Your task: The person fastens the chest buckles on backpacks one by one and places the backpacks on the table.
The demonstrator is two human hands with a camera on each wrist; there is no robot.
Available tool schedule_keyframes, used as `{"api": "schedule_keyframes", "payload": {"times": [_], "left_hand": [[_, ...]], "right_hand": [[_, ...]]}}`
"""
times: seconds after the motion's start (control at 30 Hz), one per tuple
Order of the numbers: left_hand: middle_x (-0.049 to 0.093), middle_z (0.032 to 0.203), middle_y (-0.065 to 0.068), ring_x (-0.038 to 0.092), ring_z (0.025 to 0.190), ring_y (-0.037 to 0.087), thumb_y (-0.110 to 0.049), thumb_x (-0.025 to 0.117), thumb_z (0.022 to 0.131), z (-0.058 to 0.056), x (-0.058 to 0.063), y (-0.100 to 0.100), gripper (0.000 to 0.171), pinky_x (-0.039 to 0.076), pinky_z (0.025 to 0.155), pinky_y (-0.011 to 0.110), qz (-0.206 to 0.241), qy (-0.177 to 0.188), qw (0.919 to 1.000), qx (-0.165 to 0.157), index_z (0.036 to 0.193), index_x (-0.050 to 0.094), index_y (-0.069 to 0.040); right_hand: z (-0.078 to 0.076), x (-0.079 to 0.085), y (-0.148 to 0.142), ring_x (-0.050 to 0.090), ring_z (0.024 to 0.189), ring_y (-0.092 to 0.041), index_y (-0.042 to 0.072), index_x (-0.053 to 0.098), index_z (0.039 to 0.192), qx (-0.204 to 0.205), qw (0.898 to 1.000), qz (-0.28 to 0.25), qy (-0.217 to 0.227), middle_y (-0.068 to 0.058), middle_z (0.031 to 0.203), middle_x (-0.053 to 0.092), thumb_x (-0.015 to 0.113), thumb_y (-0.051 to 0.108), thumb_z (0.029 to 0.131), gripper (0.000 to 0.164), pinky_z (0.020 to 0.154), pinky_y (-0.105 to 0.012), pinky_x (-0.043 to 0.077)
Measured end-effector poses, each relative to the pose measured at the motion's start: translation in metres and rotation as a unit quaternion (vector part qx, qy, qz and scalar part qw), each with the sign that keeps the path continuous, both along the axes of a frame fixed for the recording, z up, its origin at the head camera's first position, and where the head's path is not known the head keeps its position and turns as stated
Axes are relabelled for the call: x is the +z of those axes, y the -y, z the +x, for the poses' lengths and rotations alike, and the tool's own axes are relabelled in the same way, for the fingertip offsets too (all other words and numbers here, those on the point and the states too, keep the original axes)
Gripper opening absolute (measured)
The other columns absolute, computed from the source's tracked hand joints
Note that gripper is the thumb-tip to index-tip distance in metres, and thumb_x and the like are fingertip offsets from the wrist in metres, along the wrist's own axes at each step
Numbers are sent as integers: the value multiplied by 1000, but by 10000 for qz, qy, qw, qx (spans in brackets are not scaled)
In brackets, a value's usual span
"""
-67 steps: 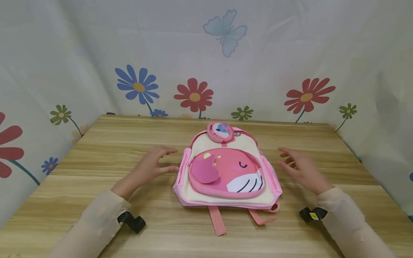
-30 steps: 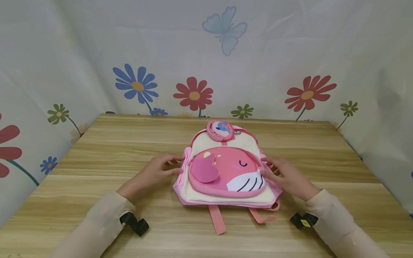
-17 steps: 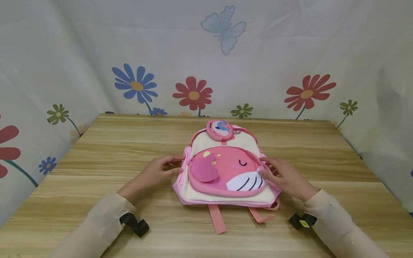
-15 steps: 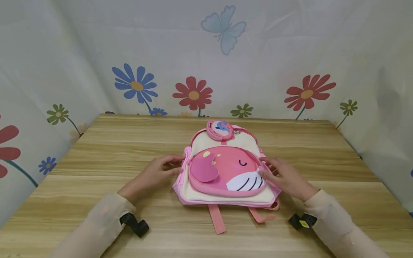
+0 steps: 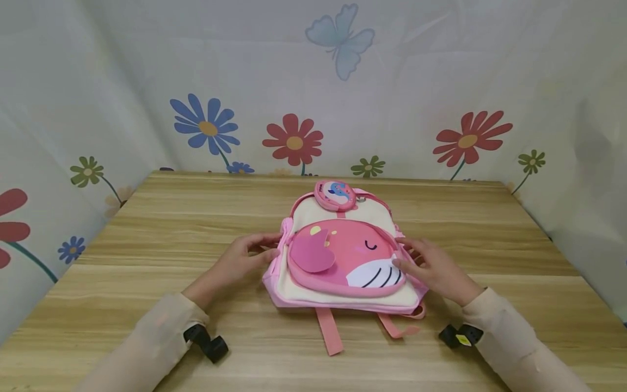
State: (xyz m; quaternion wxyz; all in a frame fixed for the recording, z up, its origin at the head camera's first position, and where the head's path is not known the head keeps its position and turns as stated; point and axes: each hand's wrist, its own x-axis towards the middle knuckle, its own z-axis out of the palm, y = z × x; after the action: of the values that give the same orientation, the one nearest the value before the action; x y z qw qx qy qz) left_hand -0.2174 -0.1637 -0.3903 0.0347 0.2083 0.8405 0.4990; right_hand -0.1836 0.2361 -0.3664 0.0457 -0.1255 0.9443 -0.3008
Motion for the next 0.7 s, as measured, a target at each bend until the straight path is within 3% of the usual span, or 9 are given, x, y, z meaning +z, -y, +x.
{"api": "schedule_keyframes", "payload": {"times": [0.2, 0.5, 0.7], "left_hand": [[65, 124, 15, 60, 103, 21, -21, 64, 93, 2, 6, -5, 40, 50, 89, 26, 191, -158, 9997, 73, 129, 60, -4], [64, 125, 15, 58, 108, 22, -22, 62, 94, 7, 15, -8, 40, 49, 90, 28, 362, -234, 9985, 330, 130, 59, -7], [62, 129, 11, 56, 109, 10, -24, 58, 96, 12, 20, -8, 39, 49, 91, 29, 341, -595, 9966, 466, 133, 58, -11]], "right_hand": [[1, -1, -1, 59, 101, -27, 7, 46, 141, 19, 9999, -43, -129, -16, 121, 59, 63, 44, 90, 65, 81, -39, 55], [1, 0, -2, 61, 100, -26, 5, 48, 139, 182, 9989, -214, -363, -17, 118, 61, 62, 39, 92, 60, 83, -42, 55], [2, -1, -1, 61, 103, -28, 4, 49, 139, 217, 9981, -477, -313, -17, 122, 61, 62, 36, 93, 58, 86, -44, 55]]}}
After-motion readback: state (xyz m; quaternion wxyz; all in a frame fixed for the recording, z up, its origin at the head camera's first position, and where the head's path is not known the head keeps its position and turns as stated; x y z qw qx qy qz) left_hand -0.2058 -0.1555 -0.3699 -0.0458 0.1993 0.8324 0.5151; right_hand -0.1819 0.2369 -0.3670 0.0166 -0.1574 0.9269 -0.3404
